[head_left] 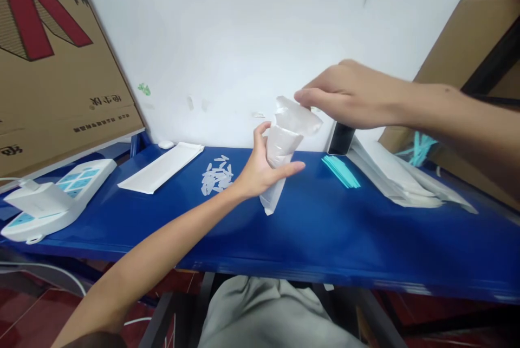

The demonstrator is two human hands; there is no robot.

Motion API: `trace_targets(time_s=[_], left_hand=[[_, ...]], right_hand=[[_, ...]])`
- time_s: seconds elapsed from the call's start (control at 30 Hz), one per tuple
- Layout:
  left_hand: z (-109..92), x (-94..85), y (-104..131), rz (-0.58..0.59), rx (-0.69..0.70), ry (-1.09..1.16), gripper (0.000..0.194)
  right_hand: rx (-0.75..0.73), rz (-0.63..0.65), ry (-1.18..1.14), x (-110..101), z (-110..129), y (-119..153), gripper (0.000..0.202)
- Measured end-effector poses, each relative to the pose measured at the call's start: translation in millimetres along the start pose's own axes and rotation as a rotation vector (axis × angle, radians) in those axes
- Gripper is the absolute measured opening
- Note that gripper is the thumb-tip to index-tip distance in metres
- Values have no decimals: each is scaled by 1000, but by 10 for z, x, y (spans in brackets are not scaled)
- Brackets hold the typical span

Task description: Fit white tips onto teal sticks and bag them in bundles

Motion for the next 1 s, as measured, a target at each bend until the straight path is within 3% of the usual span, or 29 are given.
trace_targets(time_s=[0.1,0.23,0.33,0.43,0.53,0.63,0.73,0.8,0.87,0.93,1.0], left_hand=[[160,114,110,24,-20,57,106],[575,141,241,-91,-132,141,65],[829,160,305,-94,-213,39,47],[903,175,298,-50,-240,-70,43],[837,194,250,-22,-206,-72,46],[770,237,224,10,-216,-33,47],[749,327,239,113,-289,-7,49],[720,400,265,197,-309,7,49],[665,468,294,263,-283,40,47],[608,522,321,310,-247,78,45],[577,545,330,346,-238,103,43]], right_hand=[[86,-70,-342,149,-72,196,59],[147,-192,-570,426,-138,418,58],[227,-210,-737,569,-187,468,58],[285,-202,-886,533,-254,432,48],[328,-188,-969,405,-374,408,39],[364,-292,-850,173,-482,510,28],[193,-353,-496,-88,-246,695,19],[-69,-147,-173,-36,146,795,50],[-233,35,54,141,436,899,60],[-227,167,120,329,489,945,32],[-130,241,115,425,313,952,11]])
Point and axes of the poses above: each hand's wrist, its own y-axis away from the middle knuckle, its own x-axis out of the palm, z = x × y, the point moved 6 cm from there along -y, towards the middle knuckle, and after that the axes turned 9 degrees about -y, right-handed, at the moved point
